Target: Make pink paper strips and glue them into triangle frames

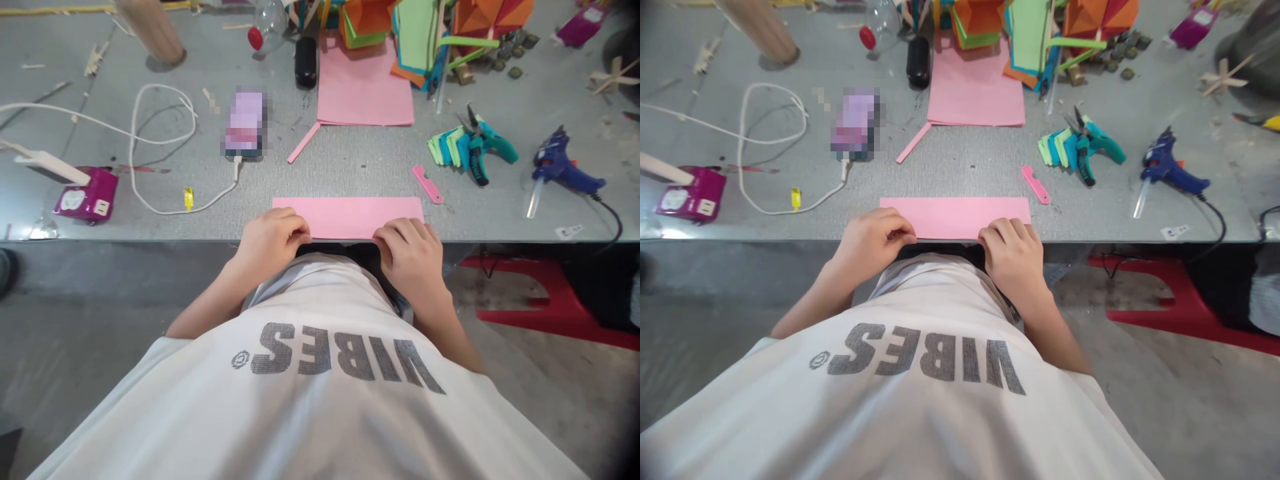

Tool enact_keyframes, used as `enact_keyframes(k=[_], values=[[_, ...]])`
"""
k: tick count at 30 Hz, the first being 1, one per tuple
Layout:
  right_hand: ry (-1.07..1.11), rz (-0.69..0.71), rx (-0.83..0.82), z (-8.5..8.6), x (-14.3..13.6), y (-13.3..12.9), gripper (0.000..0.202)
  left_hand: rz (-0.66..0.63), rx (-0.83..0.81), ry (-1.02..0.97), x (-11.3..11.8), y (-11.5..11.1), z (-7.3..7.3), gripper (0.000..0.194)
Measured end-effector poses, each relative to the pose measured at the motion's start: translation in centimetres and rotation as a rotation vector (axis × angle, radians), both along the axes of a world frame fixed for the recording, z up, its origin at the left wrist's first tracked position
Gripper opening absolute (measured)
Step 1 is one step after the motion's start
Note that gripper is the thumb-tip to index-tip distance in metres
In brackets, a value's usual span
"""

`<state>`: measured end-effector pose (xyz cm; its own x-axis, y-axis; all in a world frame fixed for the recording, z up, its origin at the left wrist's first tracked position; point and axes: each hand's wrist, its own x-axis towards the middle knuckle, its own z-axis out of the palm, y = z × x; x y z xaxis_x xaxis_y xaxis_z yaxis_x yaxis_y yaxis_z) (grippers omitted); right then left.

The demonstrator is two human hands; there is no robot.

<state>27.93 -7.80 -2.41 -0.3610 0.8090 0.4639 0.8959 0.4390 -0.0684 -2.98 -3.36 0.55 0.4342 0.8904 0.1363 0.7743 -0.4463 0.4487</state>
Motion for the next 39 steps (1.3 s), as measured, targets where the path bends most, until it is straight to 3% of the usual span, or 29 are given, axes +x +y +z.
enact_keyframes(k=[5, 14, 21, 39], values=[[-0.052, 0.015, -0.046, 0.4, -0.1, 0.6, 0.019, 0.096, -0.064, 0.043, -0.2, 0.9, 0.5, 0.015], [-0.058, 0.047, -0.183, 1.0, -0.1, 1.3, 0.020, 0.136, 0.035, 0.109, -0.8, 1.2, 0.0, 0.018], [-0.004, 0.034, -0.208, 1.0, 0.0, 2.0, 0.026, 0.170, -0.109, 0.004, -1.2, 2.2, 0.6, 0.017], [0.166, -0.253, -0.239, 1.8, 4.7, 0.8, 0.015, 0.191, -0.143, 0.016, -1.4, 3.0, 0.9, 0.022]])
